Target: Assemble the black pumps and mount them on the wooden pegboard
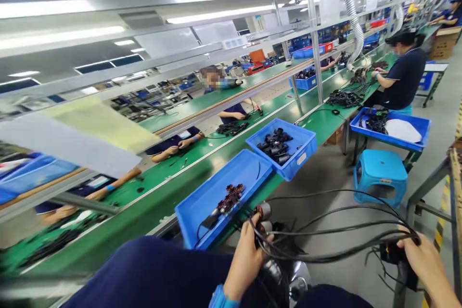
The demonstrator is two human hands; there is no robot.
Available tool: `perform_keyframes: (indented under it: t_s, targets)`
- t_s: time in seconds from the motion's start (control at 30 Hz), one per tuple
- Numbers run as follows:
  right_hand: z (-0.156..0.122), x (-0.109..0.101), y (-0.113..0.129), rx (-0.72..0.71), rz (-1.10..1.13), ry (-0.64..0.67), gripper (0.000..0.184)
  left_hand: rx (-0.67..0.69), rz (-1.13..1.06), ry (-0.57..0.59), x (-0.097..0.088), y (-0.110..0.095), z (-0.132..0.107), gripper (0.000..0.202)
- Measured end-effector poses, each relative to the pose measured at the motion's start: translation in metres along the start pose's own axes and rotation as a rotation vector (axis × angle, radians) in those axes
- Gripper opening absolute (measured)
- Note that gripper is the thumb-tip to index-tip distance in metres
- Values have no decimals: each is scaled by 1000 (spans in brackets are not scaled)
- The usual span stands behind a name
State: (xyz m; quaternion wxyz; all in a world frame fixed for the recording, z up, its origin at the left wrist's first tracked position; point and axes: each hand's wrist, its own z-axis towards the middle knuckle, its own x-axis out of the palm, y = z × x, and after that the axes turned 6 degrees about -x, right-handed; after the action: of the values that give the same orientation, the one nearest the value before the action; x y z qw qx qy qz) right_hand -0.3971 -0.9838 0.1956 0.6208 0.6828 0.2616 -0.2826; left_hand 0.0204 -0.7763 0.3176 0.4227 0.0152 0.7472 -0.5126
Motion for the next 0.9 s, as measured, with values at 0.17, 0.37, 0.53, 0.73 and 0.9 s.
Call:
perform_keyframes:
  t_s: [0.17,0.37,0.53,0.73,0.9]
  targets:
    - [113,-32,17,-3,-196,78,33,174,139,-52,17,-45,133,58]
    - [301,-57,106,-27,-563,98,32,229,111,-73,46,-82,263,60]
    - [447,-47,223,-6,-749,62,42,200,64,-48,65,-108,358,61]
    - [617,15,295,-112,-699,25,49,145,42,2,100,-127,458,66]
    - [770,122,332,-362,-587,-10,45,40,70,-10,149,-134,533,66]
